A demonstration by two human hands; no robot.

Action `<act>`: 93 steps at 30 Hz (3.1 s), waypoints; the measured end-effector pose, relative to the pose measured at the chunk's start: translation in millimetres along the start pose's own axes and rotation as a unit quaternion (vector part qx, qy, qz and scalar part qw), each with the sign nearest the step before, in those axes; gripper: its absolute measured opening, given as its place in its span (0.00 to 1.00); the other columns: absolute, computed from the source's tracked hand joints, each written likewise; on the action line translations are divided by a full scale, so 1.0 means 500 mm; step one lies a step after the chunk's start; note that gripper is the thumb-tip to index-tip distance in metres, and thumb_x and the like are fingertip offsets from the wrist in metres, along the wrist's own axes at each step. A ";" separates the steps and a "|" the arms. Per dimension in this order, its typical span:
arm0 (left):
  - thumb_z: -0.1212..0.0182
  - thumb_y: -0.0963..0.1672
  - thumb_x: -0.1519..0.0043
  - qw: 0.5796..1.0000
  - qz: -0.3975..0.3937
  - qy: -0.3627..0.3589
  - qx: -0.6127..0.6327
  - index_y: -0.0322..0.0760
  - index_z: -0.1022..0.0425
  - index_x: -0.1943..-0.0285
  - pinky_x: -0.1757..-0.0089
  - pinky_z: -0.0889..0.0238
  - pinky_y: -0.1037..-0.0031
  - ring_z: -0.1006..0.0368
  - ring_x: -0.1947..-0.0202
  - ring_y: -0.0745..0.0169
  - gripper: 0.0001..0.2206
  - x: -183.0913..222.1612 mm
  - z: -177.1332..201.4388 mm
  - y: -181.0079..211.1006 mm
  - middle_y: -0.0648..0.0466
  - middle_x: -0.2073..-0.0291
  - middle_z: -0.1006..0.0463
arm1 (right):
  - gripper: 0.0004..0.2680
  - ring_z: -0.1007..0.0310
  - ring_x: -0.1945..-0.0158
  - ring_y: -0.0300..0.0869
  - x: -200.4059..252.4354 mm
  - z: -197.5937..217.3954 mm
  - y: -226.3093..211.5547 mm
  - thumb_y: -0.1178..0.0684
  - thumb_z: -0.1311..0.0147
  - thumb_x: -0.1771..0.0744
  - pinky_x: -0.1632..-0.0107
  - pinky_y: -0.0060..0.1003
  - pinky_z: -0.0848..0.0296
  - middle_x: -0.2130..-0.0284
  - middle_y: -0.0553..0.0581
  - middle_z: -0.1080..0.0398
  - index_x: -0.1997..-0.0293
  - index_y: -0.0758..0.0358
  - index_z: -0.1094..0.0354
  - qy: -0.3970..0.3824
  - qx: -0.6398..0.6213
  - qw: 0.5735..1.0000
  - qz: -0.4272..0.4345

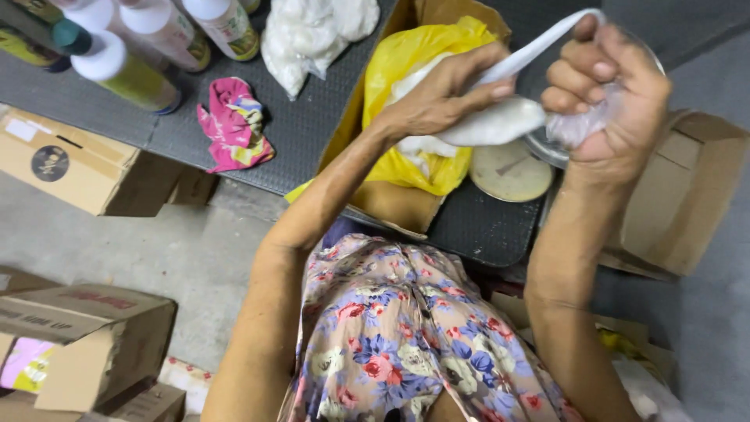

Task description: Measure white powder from a large sack into smaller plastic bags using a scoop and a weighing scale.

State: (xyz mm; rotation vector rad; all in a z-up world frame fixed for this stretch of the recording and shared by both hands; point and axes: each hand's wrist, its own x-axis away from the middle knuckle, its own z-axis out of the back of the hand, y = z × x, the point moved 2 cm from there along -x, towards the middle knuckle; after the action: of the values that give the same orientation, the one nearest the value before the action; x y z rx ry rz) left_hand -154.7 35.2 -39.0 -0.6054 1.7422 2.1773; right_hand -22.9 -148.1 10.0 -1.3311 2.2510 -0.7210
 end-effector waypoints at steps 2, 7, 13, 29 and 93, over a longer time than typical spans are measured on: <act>0.41 0.48 0.29 0.996 0.020 -0.005 -0.090 0.34 0.28 0.45 0.50 0.34 0.70 0.29 0.54 0.61 0.14 0.039 0.050 -0.014 0.53 0.58 0.25 | 0.08 0.47 0.77 0.31 -0.025 0.022 0.046 0.54 0.55 0.23 0.69 0.26 0.45 0.77 0.47 0.43 0.53 0.70 0.36 -0.006 -0.086 0.994 -0.064; 0.39 0.49 0.32 0.947 0.037 -0.026 -0.319 0.37 0.23 0.50 0.53 0.37 0.61 0.28 0.55 0.50 0.12 0.097 0.183 -0.090 0.50 0.60 0.23 | 0.07 0.50 0.76 0.32 -0.086 0.083 0.191 0.55 0.50 0.29 0.72 0.27 0.50 0.76 0.46 0.44 0.53 0.70 0.33 0.103 -0.072 0.989 -0.074; 0.35 0.46 0.40 0.896 0.048 -0.001 -0.442 0.40 0.20 0.57 0.58 0.35 0.56 0.27 0.56 0.43 0.08 0.141 0.278 -0.221 0.48 0.63 0.23 | 0.06 0.51 0.78 0.32 -0.095 0.060 0.360 0.56 0.51 0.30 0.74 0.28 0.51 0.78 0.46 0.45 0.56 0.68 0.33 0.135 -0.082 0.982 -0.102; 0.33 0.39 0.38 0.986 0.130 0.011 0.107 0.34 0.19 0.57 0.63 0.35 0.76 0.29 0.67 0.69 0.03 0.109 0.172 -0.176 0.56 0.66 0.20 | 0.08 0.45 0.70 0.36 -0.008 0.158 0.714 0.48 0.54 0.25 0.66 0.32 0.42 0.73 0.47 0.43 0.57 0.59 0.35 0.033 -0.205 0.977 -0.048; 0.50 0.41 0.33 0.845 0.417 0.110 0.315 0.28 0.22 0.55 0.65 0.27 0.76 0.29 0.73 0.67 0.10 0.313 0.068 -0.547 0.53 0.70 0.23 | 0.03 0.27 0.68 0.37 -0.100 0.320 0.631 0.66 0.46 0.34 0.65 0.31 0.27 0.69 0.54 0.30 0.59 0.70 0.35 0.347 0.474 0.801 0.119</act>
State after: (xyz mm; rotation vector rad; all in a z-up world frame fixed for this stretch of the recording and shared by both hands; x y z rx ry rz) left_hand -166.8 125.0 -342.8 0.1310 3.0685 1.7437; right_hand -115.8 -10.6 -306.5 -0.2773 1.8908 -2.1094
